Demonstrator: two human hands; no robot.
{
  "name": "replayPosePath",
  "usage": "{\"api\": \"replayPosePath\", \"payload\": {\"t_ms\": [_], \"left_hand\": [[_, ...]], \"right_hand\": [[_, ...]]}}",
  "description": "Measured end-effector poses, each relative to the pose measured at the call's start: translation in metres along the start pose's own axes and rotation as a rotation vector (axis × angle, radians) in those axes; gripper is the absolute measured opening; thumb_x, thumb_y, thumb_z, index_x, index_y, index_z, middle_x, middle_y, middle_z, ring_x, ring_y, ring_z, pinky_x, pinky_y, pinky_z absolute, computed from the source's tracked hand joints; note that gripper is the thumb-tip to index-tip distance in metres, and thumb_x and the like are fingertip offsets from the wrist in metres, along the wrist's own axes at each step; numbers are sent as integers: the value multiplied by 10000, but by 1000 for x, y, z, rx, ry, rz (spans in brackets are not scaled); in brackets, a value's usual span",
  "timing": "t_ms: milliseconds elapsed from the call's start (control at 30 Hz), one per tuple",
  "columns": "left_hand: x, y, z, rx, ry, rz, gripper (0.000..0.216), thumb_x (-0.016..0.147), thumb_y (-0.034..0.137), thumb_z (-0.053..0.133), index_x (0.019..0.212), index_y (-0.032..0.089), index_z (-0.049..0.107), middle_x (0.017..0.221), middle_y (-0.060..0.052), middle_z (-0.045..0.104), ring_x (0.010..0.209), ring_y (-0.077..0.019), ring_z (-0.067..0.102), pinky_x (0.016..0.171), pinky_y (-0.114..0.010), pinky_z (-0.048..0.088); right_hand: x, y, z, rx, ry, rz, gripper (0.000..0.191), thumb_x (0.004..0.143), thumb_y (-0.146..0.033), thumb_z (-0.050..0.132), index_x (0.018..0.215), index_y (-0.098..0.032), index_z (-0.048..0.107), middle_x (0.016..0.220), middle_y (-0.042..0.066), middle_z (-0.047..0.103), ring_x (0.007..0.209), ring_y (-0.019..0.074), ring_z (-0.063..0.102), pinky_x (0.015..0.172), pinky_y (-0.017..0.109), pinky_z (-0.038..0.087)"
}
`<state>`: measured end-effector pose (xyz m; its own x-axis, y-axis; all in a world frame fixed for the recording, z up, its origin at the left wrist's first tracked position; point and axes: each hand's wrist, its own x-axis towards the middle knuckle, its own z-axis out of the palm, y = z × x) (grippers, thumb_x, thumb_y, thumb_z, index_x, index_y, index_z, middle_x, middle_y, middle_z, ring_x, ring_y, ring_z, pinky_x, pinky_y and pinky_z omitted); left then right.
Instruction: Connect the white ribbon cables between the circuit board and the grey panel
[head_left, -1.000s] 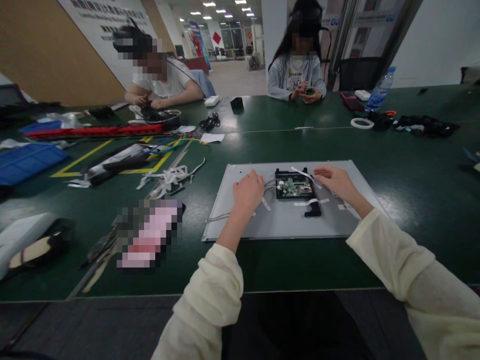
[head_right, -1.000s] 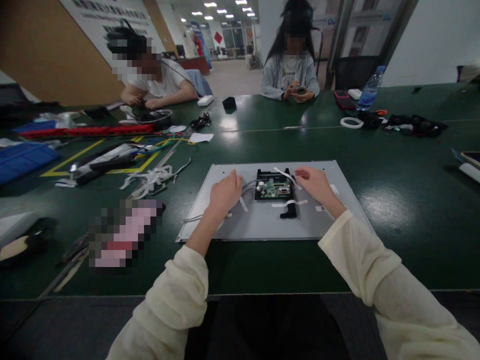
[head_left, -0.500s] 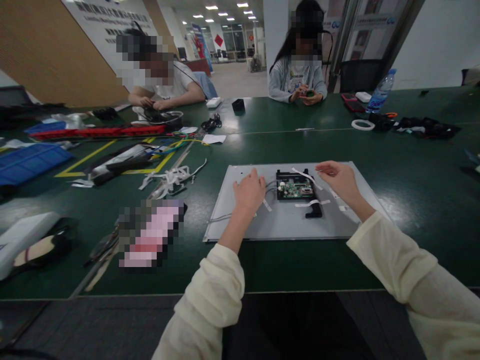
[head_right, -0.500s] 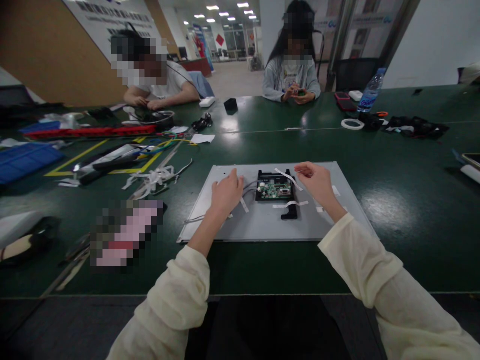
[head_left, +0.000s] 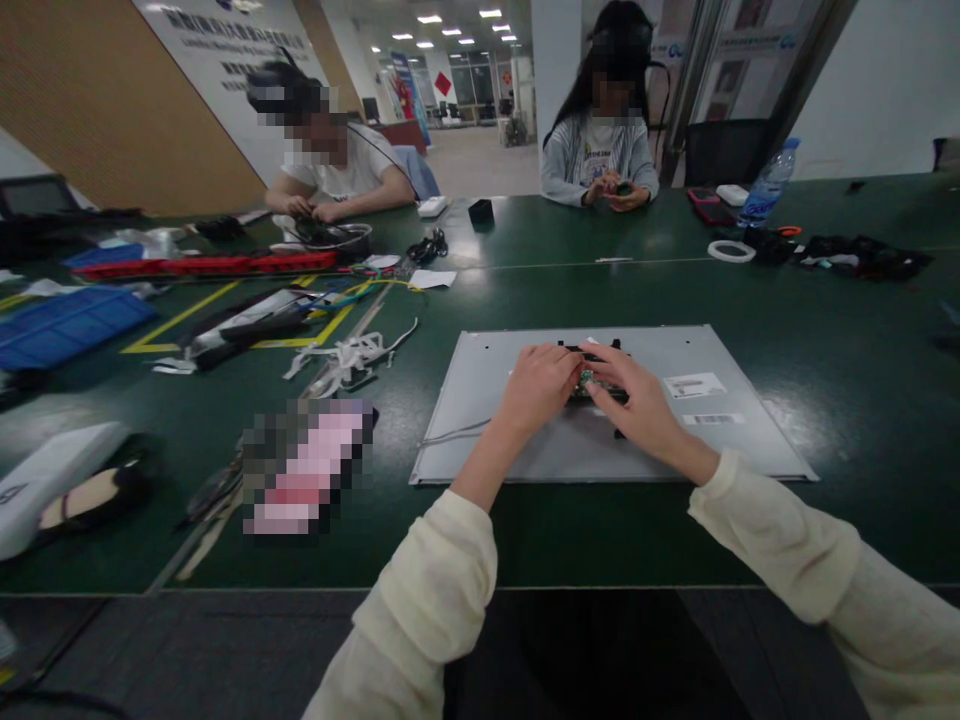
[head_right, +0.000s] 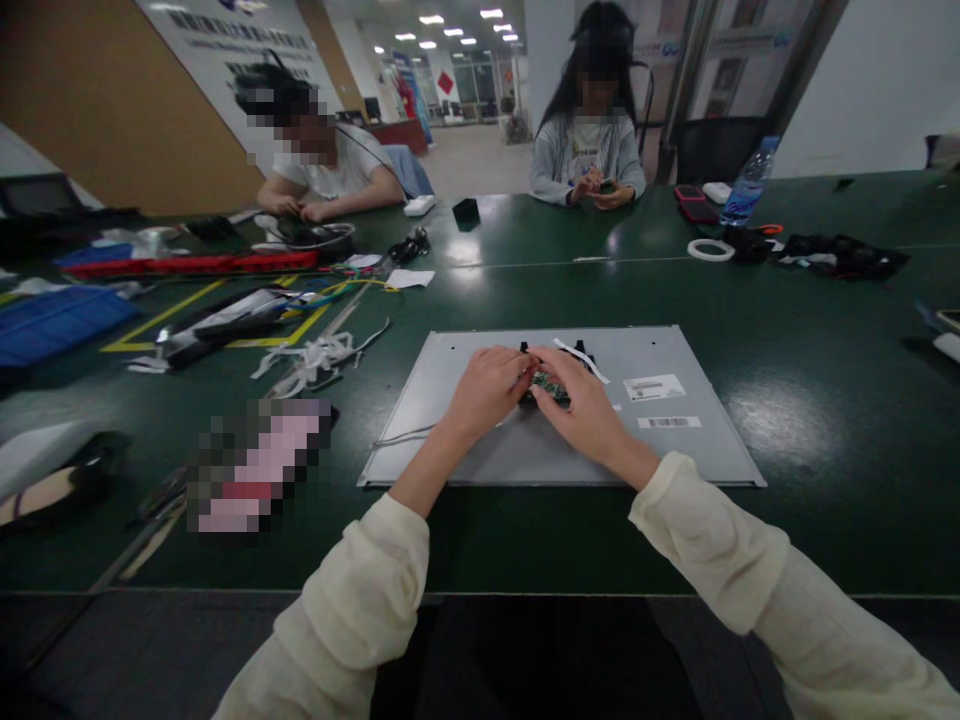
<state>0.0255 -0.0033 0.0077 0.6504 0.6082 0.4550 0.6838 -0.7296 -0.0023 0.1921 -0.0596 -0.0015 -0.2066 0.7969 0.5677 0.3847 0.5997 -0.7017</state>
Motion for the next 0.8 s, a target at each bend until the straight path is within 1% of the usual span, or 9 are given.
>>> {"api": "replayPosePath", "payload": {"t_ms": [133,333,467,633,700,800], "left_hand": [[-1,-2,0,98,-3,48,162,930,215,489,955,148,633,875,-70,670,872,-211,583,760,-341,364],[-1,-2,1,198,-11,132,158,919,174,503,1001,132,632,906,-76,674,876,-215,583,772,-353,361],[-1,-3,-1,228,4,143,158,918,163,504,1009,129,629,906,-78,673,882,-216,583,781,-356,363],[-1,-3,-4,238,-11,163,146,924,174,503,959,132,638,894,-77,674,887,-206,582,799,-354,361],[-1,-3,-4,242,2,165,151,929,185,498,943,135,639,883,-69,674,879,-206,582,796,-357,360],[-1,-4,-2,244,24,158,154,932,198,496,956,137,634,867,-59,673,856,-208,583,780,-358,357]], "right_hand": [[-1,4,1,-78,4,-38,467,898,-204,491,1355,-285,438,1338,60,518,1204,227,528,1005,451,473],[-1,5,3,-166,1,-102,485,875,-139,472,1338,-277,437,1331,66,516,1231,221,495,1024,469,450],[-1,3,3,-212,8,-126,491,852,-104,462,1315,-268,453,1319,71,521,1240,218,482,1032,473,437],[-1,0,4,-239,12,-150,495,845,-111,473,1320,-247,448,1323,78,519,1251,212,473,1065,459,410],[-1,0,5,-245,14,-155,497,844,-110,473,1321,-245,448,1325,76,520,1255,211,470,1078,460,396],[-1,-1,5,-242,27,-139,499,839,-100,468,1315,-253,452,1321,70,522,1254,213,470,1067,467,406]]}}
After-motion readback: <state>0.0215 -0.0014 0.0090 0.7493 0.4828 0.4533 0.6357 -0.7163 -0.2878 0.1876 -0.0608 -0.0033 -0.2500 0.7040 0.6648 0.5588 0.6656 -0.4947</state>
